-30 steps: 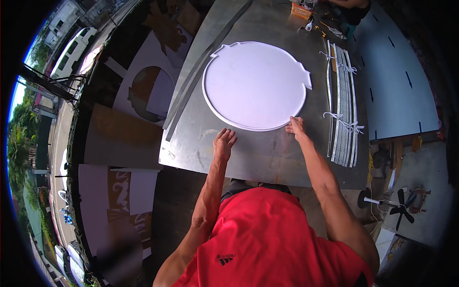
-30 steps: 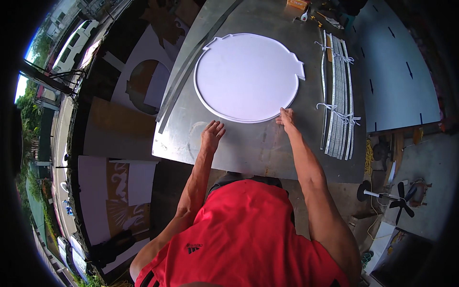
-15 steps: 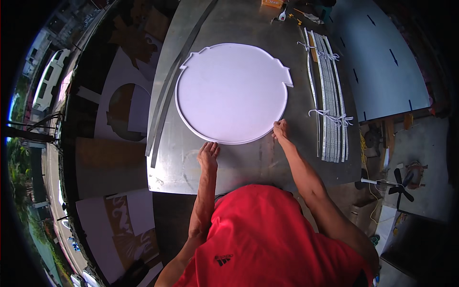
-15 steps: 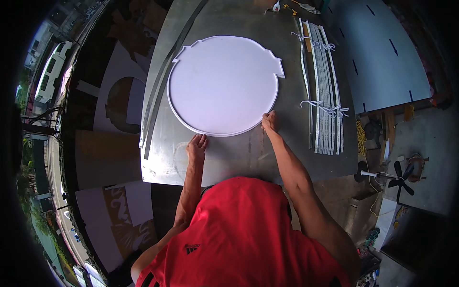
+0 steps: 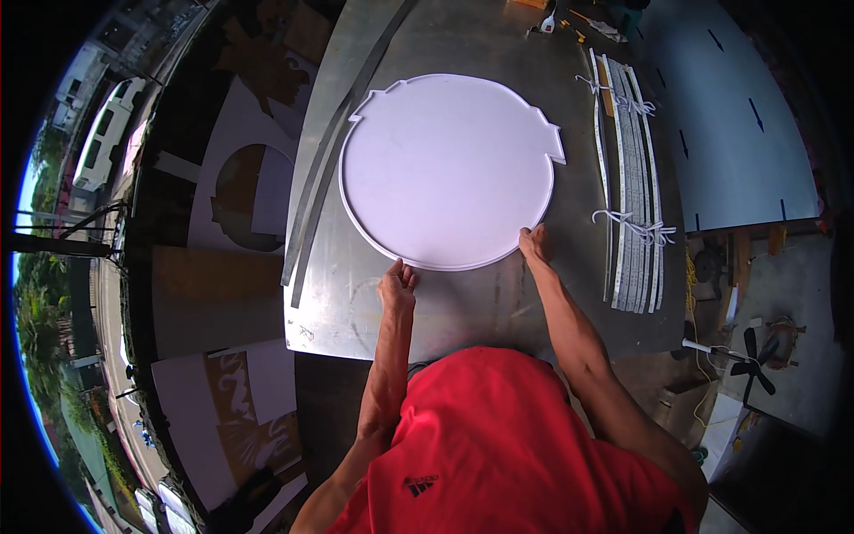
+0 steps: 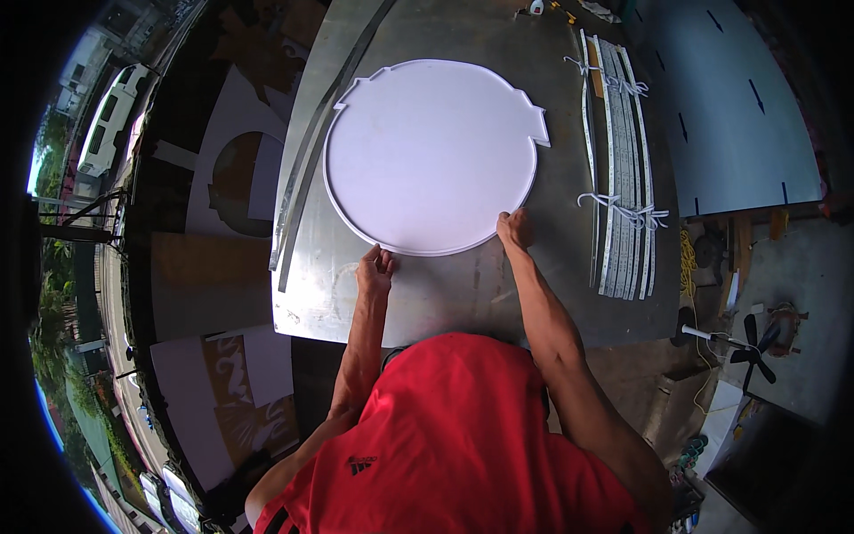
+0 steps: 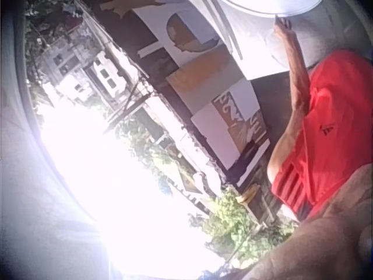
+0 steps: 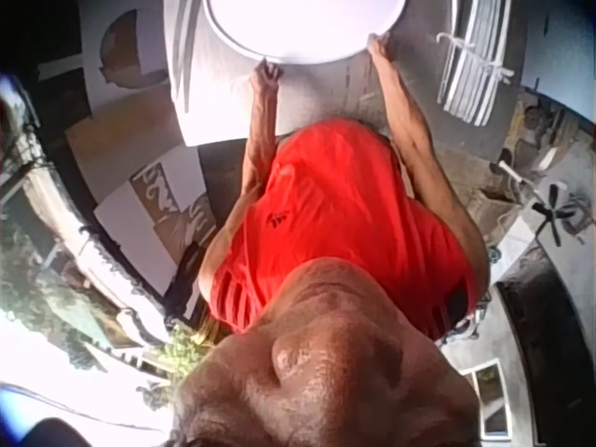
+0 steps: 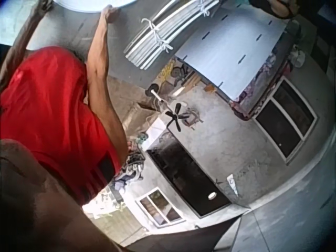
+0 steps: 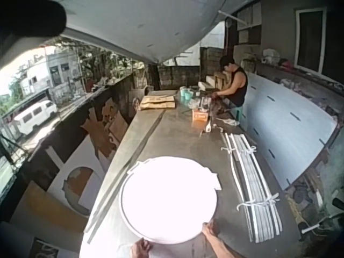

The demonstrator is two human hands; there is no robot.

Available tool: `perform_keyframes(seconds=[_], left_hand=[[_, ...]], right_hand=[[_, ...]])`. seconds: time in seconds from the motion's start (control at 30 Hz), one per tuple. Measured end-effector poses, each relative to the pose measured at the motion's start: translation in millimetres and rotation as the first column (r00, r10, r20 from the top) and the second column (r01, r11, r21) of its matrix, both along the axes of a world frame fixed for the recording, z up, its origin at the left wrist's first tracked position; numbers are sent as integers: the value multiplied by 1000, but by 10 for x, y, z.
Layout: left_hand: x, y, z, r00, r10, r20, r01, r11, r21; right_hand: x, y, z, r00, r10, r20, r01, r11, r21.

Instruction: The person arranges a white circular plastic base on a metal workbench and places several long white plastic strips across it. They then pick up a metal frame and wipe it with a dark cloth.

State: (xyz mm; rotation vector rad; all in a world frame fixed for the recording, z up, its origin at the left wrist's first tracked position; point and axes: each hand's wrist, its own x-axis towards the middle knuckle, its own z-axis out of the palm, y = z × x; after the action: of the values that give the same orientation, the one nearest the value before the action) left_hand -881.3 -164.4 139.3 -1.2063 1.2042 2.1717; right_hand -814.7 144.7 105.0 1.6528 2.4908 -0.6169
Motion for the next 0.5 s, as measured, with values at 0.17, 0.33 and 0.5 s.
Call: perform_keyframes(seconds=[0.17,0.33,0.5], left_hand=[[-58,-21,-6,1000,-3,25,1,998,67],[-26,-1,21,998,55,-3,-53,981,188],[3,-86,-97,968,155,-199,-79,936,344]], right_hand=[[-6,100,-97,993,-71,-90,61,992,-110],[34,93,116,849,-340,-405,125,873,-472],[123,-82,600,697,-513,-501,23,714,-700]])
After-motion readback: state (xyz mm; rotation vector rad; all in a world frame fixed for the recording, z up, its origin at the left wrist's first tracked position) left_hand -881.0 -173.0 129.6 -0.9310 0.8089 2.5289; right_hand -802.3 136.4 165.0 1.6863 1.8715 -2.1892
